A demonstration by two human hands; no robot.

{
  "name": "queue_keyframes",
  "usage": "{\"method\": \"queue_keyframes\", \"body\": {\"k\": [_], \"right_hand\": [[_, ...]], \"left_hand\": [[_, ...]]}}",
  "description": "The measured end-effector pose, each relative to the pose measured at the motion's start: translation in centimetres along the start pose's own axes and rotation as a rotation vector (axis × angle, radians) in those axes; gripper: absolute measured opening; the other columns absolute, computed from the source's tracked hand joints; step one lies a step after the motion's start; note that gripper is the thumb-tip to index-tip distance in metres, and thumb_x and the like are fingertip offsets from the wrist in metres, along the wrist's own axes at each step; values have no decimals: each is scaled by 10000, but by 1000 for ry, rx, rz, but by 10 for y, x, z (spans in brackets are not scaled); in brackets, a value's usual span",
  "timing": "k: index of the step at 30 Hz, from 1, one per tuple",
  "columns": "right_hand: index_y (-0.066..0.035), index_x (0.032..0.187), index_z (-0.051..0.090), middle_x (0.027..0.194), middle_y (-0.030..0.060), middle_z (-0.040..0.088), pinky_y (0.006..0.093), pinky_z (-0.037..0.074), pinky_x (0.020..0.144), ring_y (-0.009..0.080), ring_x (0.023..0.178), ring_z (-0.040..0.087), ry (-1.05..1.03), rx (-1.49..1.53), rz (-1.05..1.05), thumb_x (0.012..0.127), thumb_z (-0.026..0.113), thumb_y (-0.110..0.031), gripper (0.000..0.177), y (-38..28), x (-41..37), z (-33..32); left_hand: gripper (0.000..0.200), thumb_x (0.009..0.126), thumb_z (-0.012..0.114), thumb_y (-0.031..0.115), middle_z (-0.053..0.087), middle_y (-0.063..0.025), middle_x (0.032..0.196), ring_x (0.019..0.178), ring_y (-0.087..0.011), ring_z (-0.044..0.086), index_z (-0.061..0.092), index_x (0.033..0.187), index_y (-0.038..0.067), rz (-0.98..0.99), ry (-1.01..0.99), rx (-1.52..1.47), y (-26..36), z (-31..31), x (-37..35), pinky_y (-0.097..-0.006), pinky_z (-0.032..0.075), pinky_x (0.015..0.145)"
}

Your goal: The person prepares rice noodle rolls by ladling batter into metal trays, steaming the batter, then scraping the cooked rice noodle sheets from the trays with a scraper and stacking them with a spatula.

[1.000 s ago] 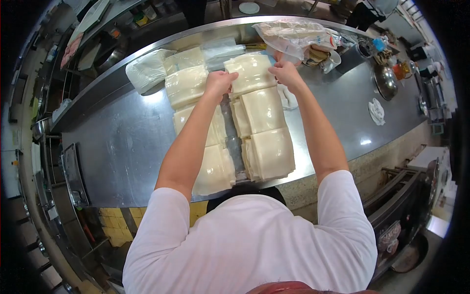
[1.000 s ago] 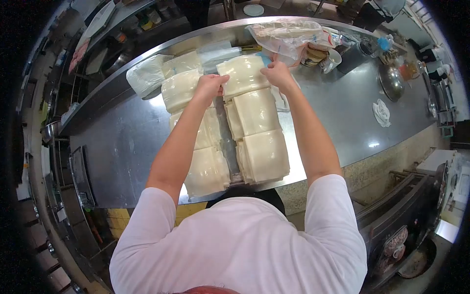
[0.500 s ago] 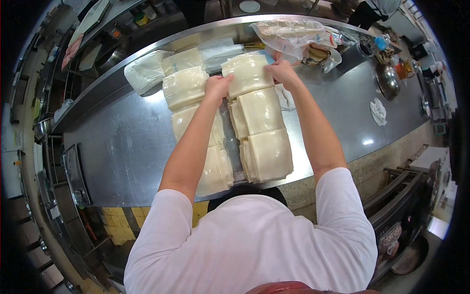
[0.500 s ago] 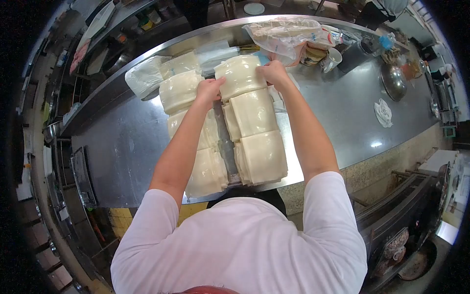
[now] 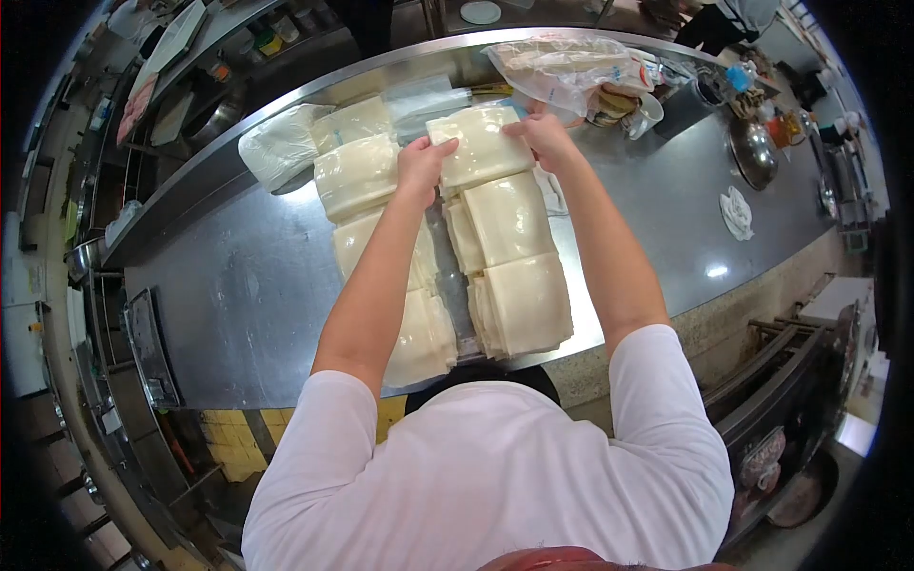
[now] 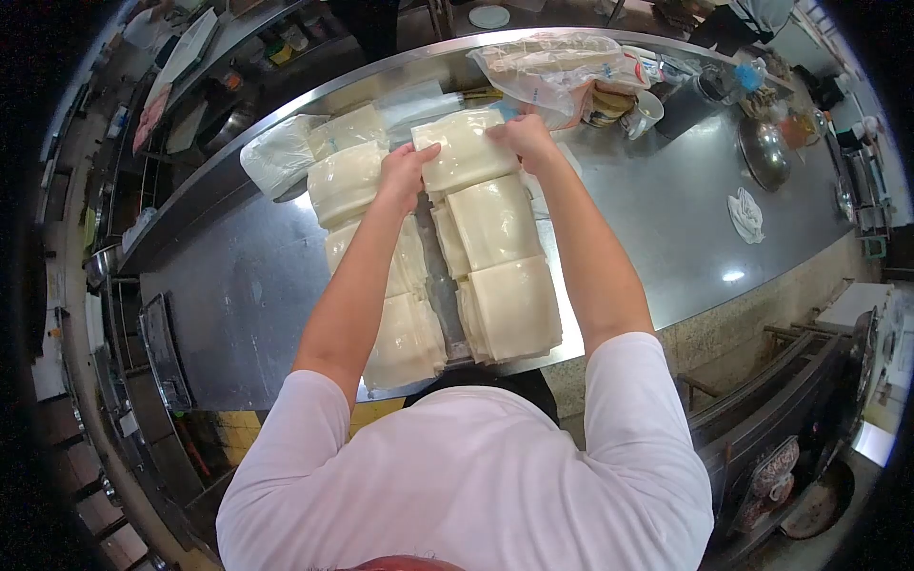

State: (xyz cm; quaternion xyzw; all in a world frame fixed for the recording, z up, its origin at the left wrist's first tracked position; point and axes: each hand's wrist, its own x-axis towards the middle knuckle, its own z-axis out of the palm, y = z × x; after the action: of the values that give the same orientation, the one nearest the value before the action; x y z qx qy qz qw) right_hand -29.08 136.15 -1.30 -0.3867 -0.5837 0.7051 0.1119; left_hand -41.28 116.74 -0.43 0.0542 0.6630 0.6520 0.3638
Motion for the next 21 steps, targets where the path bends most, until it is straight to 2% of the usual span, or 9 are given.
{"method": "queue_keyframes", "body": {"k": [5, 7, 11, 14, 16, 21], "right_hand": [[41, 1024, 639, 931, 110, 687, 336, 532, 662, 177, 753, 654, 52, 3, -31, 808, 767, -83, 280, -11, -12, 4], [19, 928, 651, 836, 86, 675, 320, 511, 670, 170, 707, 635, 58, 87, -158, 764, 801, -74, 241, -14, -15, 6], [35, 947, 660, 872, 91, 689, 319, 508, 666, 167, 711, 636, 35, 85, -169, 766, 793, -74, 251, -13, -8, -1], [63, 979, 667, 891, 105, 695, 327, 509, 668, 178, 739, 646, 50, -18, -139, 760, 785, -62, 278, -3, 0, -6], [83, 997, 677, 919, 132, 701, 327, 514, 683, 193, 776, 658, 45, 2, -75, 758, 770, -46, 287, -4, -9, -5], [86, 1096, 651, 949, 132, 694, 338, 529, 711, 215, 798, 668, 56, -44, -135, 785, 756, -70, 363, 8, 1, -9]], "left_hand": [[369, 813, 796, 89, 714, -84, 980, 808, -145, 659, 674, 1140, -32, 65, 6, -53, 13, 8, -12, -271, 513, 702], [442, 843, 784, 89, 706, -95, 1030, 831, -168, 684, 607, 1233, -21, 126, -10, 16, 21, 13, -18, -291, 533, 692], [436, 813, 797, 79, 703, -100, 1050, 828, -144, 659, 646, 1200, -54, 159, 34, 5, 22, 19, -15, -282, 517, 722], [420, 811, 796, 77, 710, -92, 1019, 809, -145, 655, 652, 1183, -56, 157, 102, 113, 11, 14, -5, -289, 517, 717], [430, 827, 801, 114, 714, -97, 1010, 796, -155, 668, 637, 1201, -21, 117, 25, 113, 2, 6, 3, -285, 521, 668], [392, 844, 794, 152, 720, -86, 1020, 837, -157, 679, 656, 1171, -15, 109, 90, 234, -1, 6, 1, -284, 531, 699]]}}
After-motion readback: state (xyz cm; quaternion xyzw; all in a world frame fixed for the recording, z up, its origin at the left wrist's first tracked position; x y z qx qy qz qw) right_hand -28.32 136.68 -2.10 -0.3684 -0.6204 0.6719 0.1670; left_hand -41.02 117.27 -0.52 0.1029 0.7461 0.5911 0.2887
